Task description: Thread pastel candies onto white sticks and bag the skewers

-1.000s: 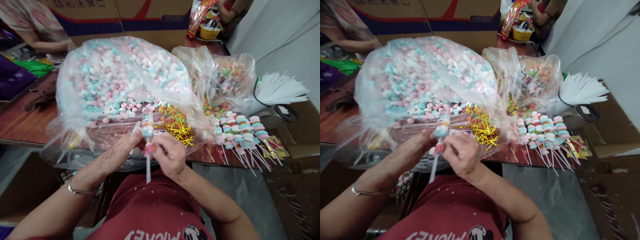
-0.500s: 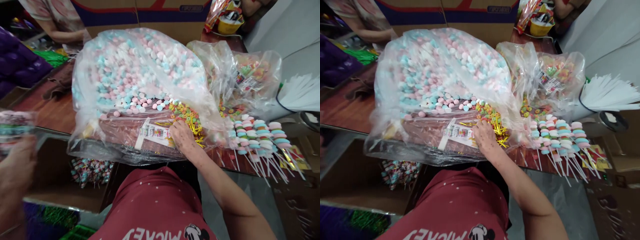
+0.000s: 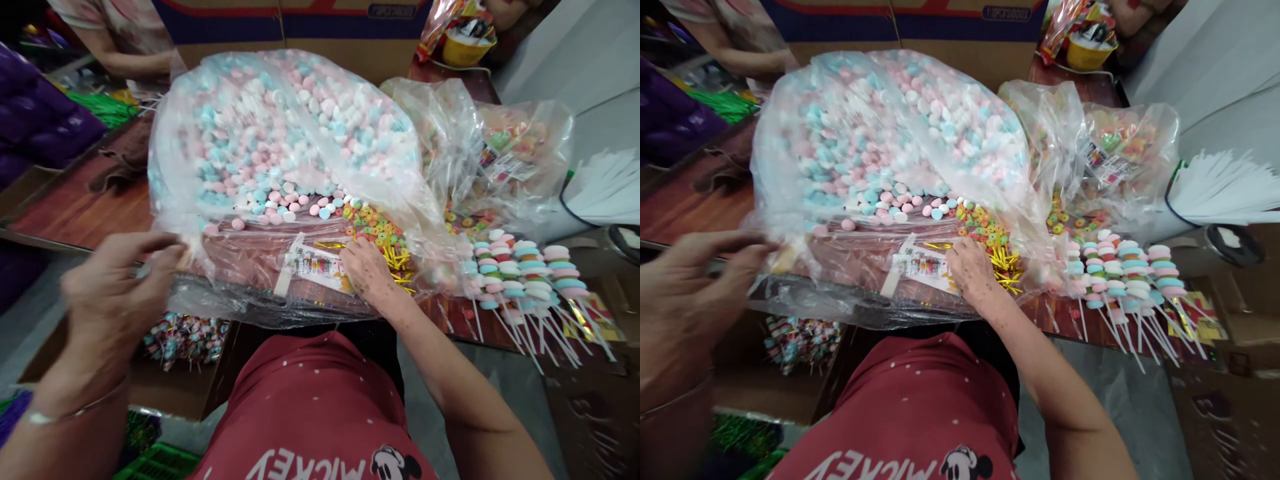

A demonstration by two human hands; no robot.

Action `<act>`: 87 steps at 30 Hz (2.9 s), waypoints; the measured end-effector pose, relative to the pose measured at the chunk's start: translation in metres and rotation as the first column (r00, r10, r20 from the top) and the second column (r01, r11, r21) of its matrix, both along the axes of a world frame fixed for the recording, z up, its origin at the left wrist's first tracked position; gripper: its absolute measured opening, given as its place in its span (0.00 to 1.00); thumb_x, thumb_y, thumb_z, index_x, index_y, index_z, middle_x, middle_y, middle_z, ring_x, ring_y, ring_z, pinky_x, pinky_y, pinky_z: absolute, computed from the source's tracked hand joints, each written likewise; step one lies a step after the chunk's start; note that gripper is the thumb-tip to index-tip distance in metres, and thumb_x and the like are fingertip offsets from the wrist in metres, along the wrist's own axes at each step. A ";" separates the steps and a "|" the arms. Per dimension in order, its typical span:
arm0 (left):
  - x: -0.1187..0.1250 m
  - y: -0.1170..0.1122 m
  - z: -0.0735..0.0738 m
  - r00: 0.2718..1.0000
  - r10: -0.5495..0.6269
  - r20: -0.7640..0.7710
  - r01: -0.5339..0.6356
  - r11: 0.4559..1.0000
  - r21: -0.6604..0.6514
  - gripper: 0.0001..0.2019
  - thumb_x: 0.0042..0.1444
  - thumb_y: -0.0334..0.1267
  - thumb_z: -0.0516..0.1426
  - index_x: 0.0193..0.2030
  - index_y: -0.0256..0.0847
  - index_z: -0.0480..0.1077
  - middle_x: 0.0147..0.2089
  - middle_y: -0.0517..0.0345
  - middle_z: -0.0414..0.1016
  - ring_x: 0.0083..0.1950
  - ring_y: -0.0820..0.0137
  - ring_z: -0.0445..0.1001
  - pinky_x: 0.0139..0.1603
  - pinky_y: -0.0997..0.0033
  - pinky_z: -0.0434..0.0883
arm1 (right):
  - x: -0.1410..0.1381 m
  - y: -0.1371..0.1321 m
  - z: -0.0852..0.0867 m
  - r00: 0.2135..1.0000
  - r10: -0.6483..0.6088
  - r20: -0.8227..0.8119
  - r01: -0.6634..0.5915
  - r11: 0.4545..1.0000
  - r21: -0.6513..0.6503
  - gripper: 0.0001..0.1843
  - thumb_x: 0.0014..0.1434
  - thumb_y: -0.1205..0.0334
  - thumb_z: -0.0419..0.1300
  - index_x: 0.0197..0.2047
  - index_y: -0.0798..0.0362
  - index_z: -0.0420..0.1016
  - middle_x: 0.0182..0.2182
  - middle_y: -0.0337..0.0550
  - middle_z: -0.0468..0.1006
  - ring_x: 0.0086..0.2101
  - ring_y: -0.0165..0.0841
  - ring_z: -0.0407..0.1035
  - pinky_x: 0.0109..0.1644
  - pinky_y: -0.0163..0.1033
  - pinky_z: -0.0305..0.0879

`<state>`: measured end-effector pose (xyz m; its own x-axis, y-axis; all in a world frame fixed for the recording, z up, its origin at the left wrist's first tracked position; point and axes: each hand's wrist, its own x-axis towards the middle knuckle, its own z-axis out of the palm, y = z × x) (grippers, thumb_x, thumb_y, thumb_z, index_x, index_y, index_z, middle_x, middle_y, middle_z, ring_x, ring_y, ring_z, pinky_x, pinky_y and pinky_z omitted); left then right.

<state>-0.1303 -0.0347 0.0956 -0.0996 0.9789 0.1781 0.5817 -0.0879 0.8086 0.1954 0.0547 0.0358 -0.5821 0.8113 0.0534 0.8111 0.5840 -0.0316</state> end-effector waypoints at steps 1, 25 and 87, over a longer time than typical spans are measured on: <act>0.019 0.014 -0.001 0.983 0.077 -0.167 -0.047 0.984 0.174 0.11 0.60 0.38 0.59 0.48 0.54 0.74 0.42 0.69 0.78 0.50 0.66 0.74 0.39 0.67 0.68 | -0.001 0.000 0.002 1.000 -0.008 -0.006 0.008 1.000 -0.006 0.10 0.65 0.68 0.54 0.36 0.54 0.77 0.34 0.47 0.76 0.41 0.39 0.62 0.44 0.43 0.57; 0.165 0.072 -0.019 0.651 -0.756 -0.069 0.758 0.653 -0.003 0.09 0.60 0.37 0.55 0.29 0.40 0.70 0.24 0.62 0.70 0.25 0.74 0.65 0.28 0.75 0.60 | 0.043 -0.057 0.026 0.559 -0.126 -0.820 0.049 0.992 -0.120 0.09 0.65 0.63 0.54 0.38 0.52 0.75 0.32 0.41 0.77 0.35 0.31 0.70 0.42 0.38 0.66; 0.147 0.076 -0.038 0.629 -0.508 0.588 0.765 0.540 -0.351 0.15 0.53 0.46 0.62 0.28 0.34 0.72 0.25 0.57 0.75 0.23 0.74 0.73 0.25 0.76 0.68 | 0.150 -0.104 0.071 0.946 0.028 -0.322 0.155 0.834 0.530 0.19 0.58 0.73 0.60 0.52 0.52 0.73 0.31 0.44 0.79 0.32 0.37 0.67 0.39 0.45 0.65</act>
<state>0.0170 0.0411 0.0576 0.6612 0.6990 -0.2725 0.1858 0.1993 0.9622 0.3454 -0.0490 0.1066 -0.4098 0.6308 0.6589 0.8495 0.5271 0.0237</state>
